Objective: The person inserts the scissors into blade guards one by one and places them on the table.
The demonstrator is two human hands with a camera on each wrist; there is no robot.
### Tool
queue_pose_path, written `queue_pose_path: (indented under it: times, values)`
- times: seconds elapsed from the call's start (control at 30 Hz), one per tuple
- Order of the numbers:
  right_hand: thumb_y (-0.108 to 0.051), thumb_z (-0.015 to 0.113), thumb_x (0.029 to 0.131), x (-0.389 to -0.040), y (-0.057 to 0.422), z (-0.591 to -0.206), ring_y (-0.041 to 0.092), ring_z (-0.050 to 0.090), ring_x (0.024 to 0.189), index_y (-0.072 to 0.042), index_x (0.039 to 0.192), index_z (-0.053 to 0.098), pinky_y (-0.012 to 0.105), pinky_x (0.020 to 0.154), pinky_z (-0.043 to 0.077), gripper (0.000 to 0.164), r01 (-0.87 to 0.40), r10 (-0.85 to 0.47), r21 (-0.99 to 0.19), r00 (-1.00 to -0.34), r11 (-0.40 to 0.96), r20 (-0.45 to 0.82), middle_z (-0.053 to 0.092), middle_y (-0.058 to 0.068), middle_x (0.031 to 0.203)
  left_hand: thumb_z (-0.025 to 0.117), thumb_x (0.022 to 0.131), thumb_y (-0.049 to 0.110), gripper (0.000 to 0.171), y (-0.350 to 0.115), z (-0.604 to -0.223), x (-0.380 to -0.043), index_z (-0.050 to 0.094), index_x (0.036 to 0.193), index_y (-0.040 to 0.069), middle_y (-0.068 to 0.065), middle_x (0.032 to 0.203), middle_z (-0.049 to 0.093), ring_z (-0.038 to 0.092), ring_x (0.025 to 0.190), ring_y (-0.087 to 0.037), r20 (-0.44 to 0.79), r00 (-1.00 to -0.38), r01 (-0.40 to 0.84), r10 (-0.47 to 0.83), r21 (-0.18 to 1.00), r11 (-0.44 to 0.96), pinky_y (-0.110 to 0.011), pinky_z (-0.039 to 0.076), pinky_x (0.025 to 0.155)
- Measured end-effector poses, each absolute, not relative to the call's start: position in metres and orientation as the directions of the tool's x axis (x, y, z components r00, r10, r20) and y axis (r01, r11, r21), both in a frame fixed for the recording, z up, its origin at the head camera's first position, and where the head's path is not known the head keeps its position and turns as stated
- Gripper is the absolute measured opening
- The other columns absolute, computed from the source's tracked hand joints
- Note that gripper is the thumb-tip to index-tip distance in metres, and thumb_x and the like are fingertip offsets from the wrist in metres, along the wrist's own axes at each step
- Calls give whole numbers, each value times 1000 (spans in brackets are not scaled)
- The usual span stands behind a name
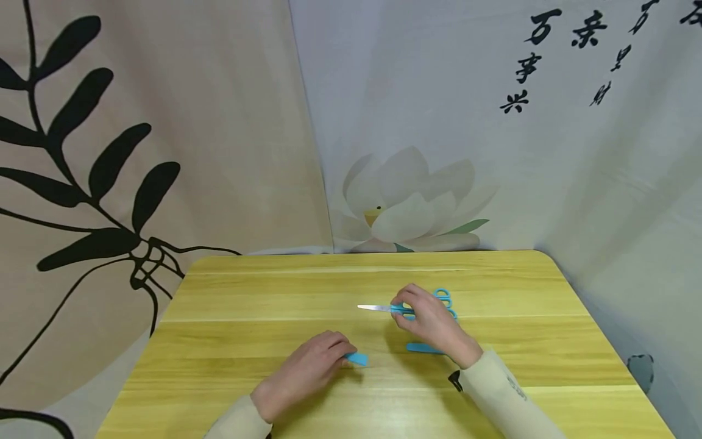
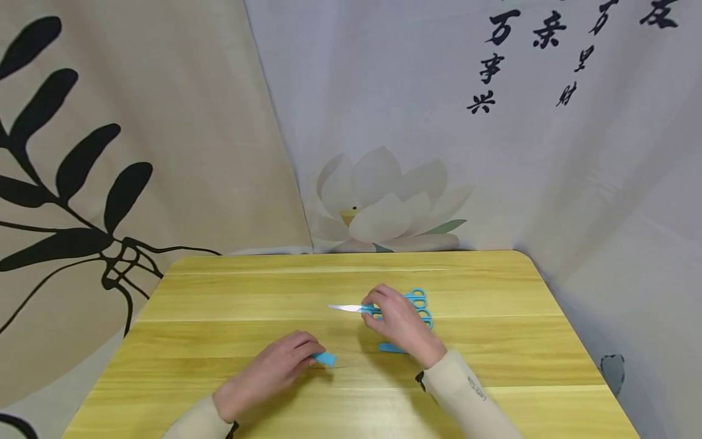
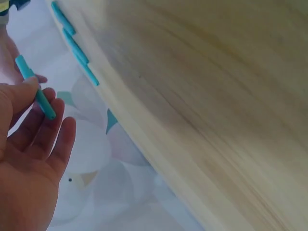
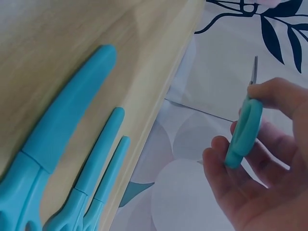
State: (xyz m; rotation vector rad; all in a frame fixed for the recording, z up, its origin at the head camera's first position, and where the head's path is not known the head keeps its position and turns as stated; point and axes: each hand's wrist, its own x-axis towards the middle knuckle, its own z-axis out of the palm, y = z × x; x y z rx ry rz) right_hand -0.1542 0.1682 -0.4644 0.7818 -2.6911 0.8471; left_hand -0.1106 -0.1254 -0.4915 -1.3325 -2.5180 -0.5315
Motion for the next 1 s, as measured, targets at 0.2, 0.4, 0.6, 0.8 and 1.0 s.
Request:
queue_pose_path:
  times: [0.2,0.4,0.6,0.8,1.0]
  values:
    - [-16,80,90,-149,170,-466,20,68,95,-12,102,74,35,80,59,14,-555,-424,-449,-830,700,363,67,-2,109,82,89,5,26,-130,-488,-115,72,112,12,4,107,65,62,95,-11,438,-554,827,709,191,528,-24,56,84]
    - [-14,81,89,-145,170,-466,17,67,93,-13,100,74,33,79,59,13,-558,-420,-442,-826,702,375,67,-4,108,83,87,3,28,-135,-484,-119,72,111,10,2,108,66,64,96,-14,484,-569,810,665,193,553,-26,58,82]
    - [-15,82,88,-141,170,-464,17,67,93,-14,100,75,32,77,59,15,-542,-411,-447,-837,711,361,67,-4,110,82,88,4,26,-142,-480,-122,73,111,9,1,110,67,66,98,-15,494,-606,778,624,203,594,-29,59,83]
    - [-18,83,87,-138,170,-464,19,69,94,-15,99,75,25,67,56,15,-544,-414,-421,-834,725,365,69,-2,112,83,87,4,26,-147,-478,-124,74,111,10,1,108,68,66,97,-15,494,-648,740,580,228,633,-29,60,81]
    - [-16,84,85,-135,169,-465,24,71,101,-14,96,74,26,66,57,15,-588,-444,-387,-801,710,402,69,-2,109,82,88,4,25,-147,-480,-124,75,111,9,2,107,69,65,95,-13,499,-655,733,567,236,638,-28,59,79]
